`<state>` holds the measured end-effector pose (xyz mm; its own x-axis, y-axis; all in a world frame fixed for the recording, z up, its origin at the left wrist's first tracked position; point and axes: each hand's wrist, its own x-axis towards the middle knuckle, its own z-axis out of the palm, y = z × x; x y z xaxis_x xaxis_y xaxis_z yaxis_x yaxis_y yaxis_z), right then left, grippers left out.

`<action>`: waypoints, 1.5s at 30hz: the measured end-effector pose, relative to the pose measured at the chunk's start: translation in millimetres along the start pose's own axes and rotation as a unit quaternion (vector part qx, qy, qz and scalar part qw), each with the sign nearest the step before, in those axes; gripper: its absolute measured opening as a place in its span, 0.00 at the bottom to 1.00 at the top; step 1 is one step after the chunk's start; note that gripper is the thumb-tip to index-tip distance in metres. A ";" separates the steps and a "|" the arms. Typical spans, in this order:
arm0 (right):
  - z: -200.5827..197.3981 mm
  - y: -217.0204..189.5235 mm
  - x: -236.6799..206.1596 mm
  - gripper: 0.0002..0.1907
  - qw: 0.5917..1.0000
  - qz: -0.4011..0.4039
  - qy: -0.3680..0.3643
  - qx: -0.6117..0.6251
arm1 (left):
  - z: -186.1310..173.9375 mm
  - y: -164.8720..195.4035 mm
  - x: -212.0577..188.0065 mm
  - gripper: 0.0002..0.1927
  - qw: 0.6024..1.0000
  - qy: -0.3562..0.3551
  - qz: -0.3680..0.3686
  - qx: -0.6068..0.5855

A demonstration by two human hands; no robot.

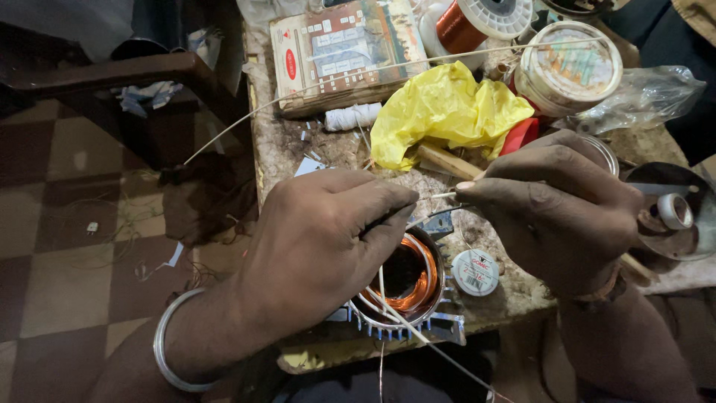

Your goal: The person works on a copper-wound motor stator held on a cluttered work table, threading and pressing thin wooden strips into the coil slots and adjusting the copper windings and lead wires by hand to secure the coils in place.

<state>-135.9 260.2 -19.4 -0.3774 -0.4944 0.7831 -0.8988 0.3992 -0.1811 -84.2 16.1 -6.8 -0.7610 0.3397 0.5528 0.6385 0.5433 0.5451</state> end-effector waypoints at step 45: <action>5.9 -1.1 -0.3 0.11 0.998 0.017 -0.052 -0.005 | -4.5 6.2 -8.1 0.13 0.999 0.015 -0.025 0.021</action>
<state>-136.1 255.3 -23.0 -0.4298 -0.5569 0.7107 -0.8826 0.4254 -0.2004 -73.5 13.3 -5.1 -0.7875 0.2880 0.5450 0.5938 0.5916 0.5454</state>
